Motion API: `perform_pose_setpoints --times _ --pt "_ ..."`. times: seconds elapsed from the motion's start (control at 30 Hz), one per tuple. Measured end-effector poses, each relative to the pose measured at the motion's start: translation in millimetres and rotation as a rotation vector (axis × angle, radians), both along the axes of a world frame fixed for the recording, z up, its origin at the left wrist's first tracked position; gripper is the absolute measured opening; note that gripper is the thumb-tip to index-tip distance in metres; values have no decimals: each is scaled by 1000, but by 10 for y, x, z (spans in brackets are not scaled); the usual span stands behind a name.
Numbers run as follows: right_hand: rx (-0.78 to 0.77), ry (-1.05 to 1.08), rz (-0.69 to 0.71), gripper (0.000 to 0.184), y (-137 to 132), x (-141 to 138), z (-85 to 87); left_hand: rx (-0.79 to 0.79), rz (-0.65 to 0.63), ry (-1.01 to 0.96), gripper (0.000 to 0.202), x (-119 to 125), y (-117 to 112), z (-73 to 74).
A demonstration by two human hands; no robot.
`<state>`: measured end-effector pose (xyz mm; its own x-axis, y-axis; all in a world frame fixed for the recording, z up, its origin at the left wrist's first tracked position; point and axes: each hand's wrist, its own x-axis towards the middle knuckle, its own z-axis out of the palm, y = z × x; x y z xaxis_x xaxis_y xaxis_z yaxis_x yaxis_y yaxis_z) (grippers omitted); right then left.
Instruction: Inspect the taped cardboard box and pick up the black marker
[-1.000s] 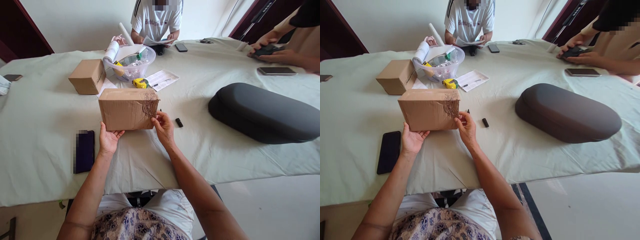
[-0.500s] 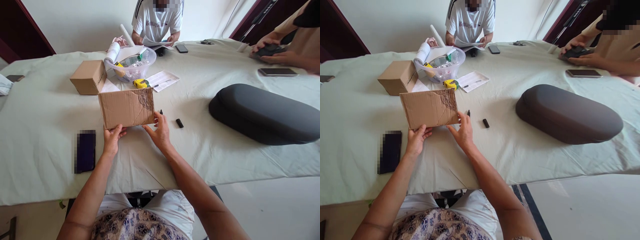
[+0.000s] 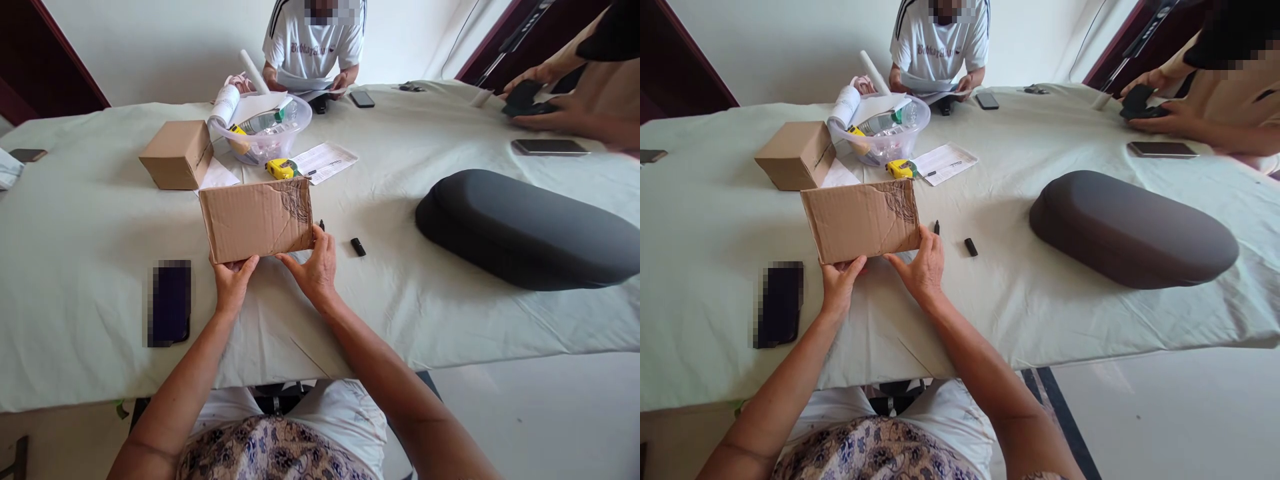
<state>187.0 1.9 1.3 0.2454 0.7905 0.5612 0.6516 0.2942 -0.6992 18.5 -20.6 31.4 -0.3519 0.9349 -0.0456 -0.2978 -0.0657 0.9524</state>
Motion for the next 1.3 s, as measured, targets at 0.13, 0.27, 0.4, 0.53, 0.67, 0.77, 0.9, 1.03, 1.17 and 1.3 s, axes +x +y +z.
perform_pose_setpoints --times 0.13,0.27,0.4,0.53,0.67,0.77,0.9,1.03,1.17,1.3 --pt "-9 61 64 67 7 60 42 -40 37 6 73 -126 55 -16" --pt "-18 143 129 44 23 106 80 -16 110 84 61 -266 115 -64" --pt "-34 224 174 31 46 131 91 43 152 208 55 -309 136 -102" --pt "-36 253 162 26 71 139 78 47 196 253 46 -315 119 -93" --pt "-68 287 144 25 93 146 50 -37 235 324 36 -330 113 -83" --pt "-126 301 146 23 107 159 34 -17 217 289 40 -327 117 -81" --pt "-190 316 141 20 106 187 54 46 153 281 63 -330 113 -68" --pt "-197 256 158 20 62 198 142 60 211 335 39 -354 90 -46" --pt "-155 234 173 43 -1 171 219 84 266 343 46 -342 44 -16" --pt "-81 244 198 44 -34 146 215 224 275 384 57 -320 20 18"
